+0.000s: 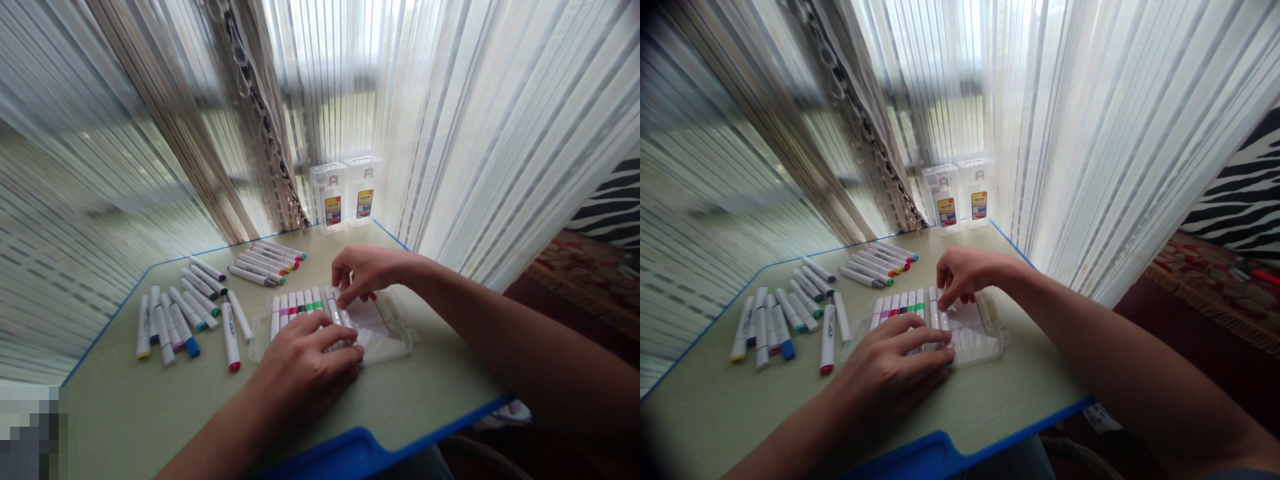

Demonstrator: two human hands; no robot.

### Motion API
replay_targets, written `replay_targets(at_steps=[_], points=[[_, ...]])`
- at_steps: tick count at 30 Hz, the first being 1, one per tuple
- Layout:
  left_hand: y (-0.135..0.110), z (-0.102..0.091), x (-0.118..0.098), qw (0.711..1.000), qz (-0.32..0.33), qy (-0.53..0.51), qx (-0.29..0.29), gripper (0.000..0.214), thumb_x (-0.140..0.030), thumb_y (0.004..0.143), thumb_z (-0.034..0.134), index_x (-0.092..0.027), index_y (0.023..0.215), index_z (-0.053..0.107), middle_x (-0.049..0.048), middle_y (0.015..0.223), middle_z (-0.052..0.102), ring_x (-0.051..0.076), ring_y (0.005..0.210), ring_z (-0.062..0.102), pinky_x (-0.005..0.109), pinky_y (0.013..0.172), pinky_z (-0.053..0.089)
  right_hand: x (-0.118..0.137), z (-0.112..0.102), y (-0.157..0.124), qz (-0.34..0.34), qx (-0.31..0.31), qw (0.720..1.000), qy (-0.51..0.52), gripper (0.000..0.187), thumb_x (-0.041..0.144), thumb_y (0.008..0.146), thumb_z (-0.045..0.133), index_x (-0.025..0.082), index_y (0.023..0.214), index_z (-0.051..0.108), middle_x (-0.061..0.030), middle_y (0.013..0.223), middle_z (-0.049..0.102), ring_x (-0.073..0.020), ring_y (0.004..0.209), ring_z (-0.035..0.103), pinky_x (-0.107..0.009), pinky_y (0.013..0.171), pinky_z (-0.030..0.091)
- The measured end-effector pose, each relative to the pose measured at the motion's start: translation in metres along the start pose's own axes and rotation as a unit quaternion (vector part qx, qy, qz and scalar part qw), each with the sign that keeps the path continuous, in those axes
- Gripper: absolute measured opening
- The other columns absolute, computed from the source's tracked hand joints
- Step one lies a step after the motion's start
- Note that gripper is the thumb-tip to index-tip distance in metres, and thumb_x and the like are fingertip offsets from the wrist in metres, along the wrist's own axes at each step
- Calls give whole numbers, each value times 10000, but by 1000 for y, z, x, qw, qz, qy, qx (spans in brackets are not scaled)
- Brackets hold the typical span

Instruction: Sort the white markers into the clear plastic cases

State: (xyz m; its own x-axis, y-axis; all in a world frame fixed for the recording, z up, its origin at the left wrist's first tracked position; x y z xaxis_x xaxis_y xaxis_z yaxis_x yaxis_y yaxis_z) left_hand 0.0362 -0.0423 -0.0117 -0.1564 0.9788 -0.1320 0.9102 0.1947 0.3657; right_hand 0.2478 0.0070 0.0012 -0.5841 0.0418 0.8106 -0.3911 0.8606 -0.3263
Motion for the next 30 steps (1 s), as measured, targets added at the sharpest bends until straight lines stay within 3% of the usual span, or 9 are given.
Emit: replay_targets(at_steps=[6, 10, 13, 17, 22, 26, 30], points=[[0, 0, 0, 999, -13, -32, 1, 185, -248, 897, 546, -225, 1011, 690, 18, 1075, 707, 207, 928, 587, 381, 823, 506, -1, 1, 0, 0, -2, 1000, -8, 546, 481, 541, 856, 118, 882, 632, -26, 646, 689, -141, 462, 626, -232, 383, 495], [-2, -1, 3, 998, -16, -56, 12, 201, -284, 884, 568, -206, 1038, 671, 42, 1064, 695, 210, 930, 583, 372, 817, 499, 5, 0, -2, -11, -43, 999, -28, 402, 423, 692, 775, 112, 915, 652, -37, 622, 688, -151, 462, 634, -230, 380, 486], [-3, -3, 6, 998, -21, -63, 20, 197, -312, 866, 595, -206, 1013, 672, 54, 1028, 688, 210, 912, 582, 361, 791, 488, 11, 0, -4, -29, -87, 992, -86, 269, 375, 787, 674, 114, 846, 701, -36, 593, 672, -121, 441, 595, -207, 375, 432], [-4, -6, 6, 998, -31, -56, 25, 149, -302, 867, 593, -208, 939, 684, 45, 979, 682, 198, 890, 583, 337, 761, 472, 15, 3, -3, -64, -121, 974, -182, 211, 318, 785, 646, 132, 775, 743, -28, 586, 674, -113, 498, 576, -212, 450, 392], [-5, -5, 5, 999, -24, -39, 25, 211, -383, 850, 614, -209, 930, 703, 45, 965, 680, 182, 864, 589, 302, 736, 464, 12, 6, 1, -60, -137, 969, -198, 260, 345, 812, 587, 138, 747, 731, -37, 615, 695, -139, 555, 580, -238, 494, 374], [-8, -5, 9, 999, -36, -26, 0, 321, -474, 855, 577, -190, 901, 719, 52, 936, 686, 177, 842, 600, 285, 705, 455, 6, 3, 7, -73, -216, 945, -235, 377, 413, 830, 552, 154, 574, 649, -22, 519, 629, -122, 489, 506, -248, 483, 337], [-11, -8, 12, 997, -74, -8, -31, 327, -439, 892, 523, -180, 889, 722, 57, 911, 697, 181, 830, 611, 288, 725, 448, 0, 2, 11, -85, -270, 934, -216, 376, 419, 838, 536, 156, 599, 659, -27, 522, 639, -124, 475, 506, -248, 490, 344]])
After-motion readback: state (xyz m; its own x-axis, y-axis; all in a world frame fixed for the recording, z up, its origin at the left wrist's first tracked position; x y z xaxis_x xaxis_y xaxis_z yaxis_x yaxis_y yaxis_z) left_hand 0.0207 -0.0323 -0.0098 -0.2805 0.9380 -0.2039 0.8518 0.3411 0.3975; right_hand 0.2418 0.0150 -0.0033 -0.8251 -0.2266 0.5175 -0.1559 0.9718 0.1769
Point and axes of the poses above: each hand's wrist, its own y-axis towards the middle knuckle, its own z-axis out of the palm, x = y × z, the point moved 1 cm from there along y, towards the middle knuckle
